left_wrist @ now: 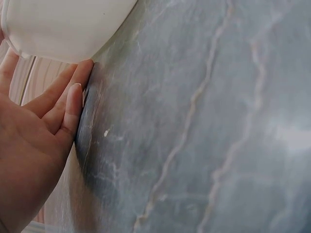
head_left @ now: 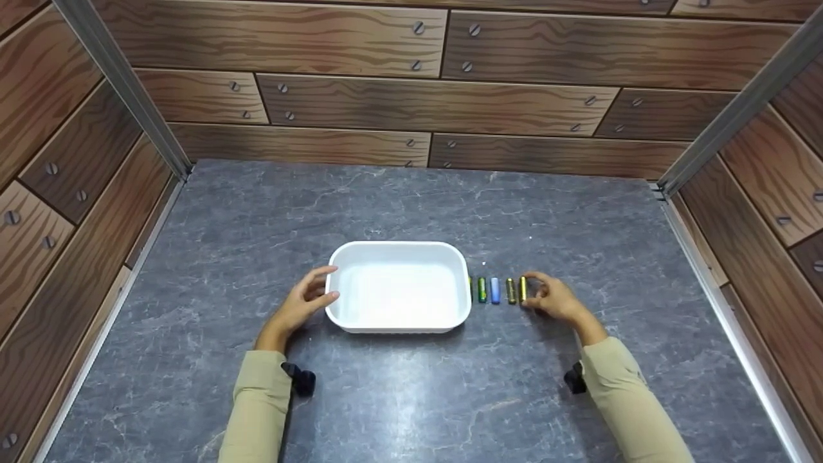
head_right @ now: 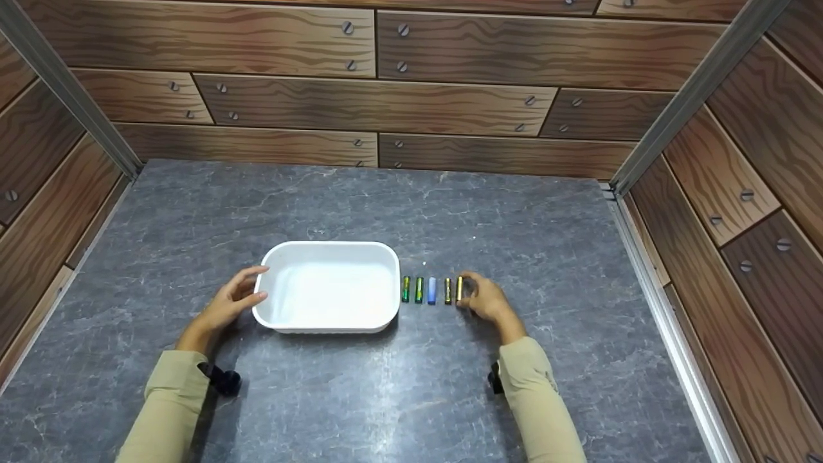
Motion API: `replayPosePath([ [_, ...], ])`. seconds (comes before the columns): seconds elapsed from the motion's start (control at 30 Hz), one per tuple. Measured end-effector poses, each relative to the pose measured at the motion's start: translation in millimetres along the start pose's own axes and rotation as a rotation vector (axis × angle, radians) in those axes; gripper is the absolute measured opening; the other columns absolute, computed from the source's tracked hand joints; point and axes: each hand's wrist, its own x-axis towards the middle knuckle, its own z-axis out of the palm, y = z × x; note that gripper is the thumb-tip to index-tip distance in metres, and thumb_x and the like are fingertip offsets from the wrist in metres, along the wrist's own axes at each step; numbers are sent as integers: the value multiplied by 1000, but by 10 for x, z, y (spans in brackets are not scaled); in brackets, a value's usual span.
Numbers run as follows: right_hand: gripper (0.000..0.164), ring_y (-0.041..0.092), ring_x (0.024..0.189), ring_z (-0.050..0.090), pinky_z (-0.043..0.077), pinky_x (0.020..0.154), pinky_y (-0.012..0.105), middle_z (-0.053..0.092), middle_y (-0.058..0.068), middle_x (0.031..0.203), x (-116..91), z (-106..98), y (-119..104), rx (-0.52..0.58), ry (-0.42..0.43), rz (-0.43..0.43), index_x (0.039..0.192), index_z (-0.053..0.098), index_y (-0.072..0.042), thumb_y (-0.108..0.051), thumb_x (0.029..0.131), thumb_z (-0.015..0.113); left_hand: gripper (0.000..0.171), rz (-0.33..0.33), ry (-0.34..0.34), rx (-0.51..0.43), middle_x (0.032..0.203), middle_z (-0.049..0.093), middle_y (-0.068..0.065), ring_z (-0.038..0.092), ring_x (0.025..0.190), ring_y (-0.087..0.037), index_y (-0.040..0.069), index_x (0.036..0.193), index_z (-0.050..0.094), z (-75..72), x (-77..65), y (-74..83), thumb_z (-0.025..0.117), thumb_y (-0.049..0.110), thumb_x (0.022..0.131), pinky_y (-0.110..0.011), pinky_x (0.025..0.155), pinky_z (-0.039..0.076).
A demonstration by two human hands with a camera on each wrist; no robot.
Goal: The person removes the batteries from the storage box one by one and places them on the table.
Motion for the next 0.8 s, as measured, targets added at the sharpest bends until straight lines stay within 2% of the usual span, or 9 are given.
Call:
replayPosePath([
  [0.37, 57, 4, 52, 41, 36, 51, 20, 45, -8, 58, -14, -13, 67, -18, -10, 22, 129, 48, 8, -2, 78, 71, 55, 14, 9, 6, 136, 51, -30, 61, 113, -24, 4, 141, 42, 28, 14, -3, 64, 9, 91, -26, 88, 51],
  [0.8, 66, 5, 52, 38, 34, 51, 20, 40, -8, 58, -16, -60, -14, 12, -24, 65, 137, 44, 6, -1, 78, 72, 55, 9, 26, 76, 138, 52, -26, 56, 123, -38, 9, 144, 42, -28, -15, 55, 63, 12, 93, -34, 99, 48],
])
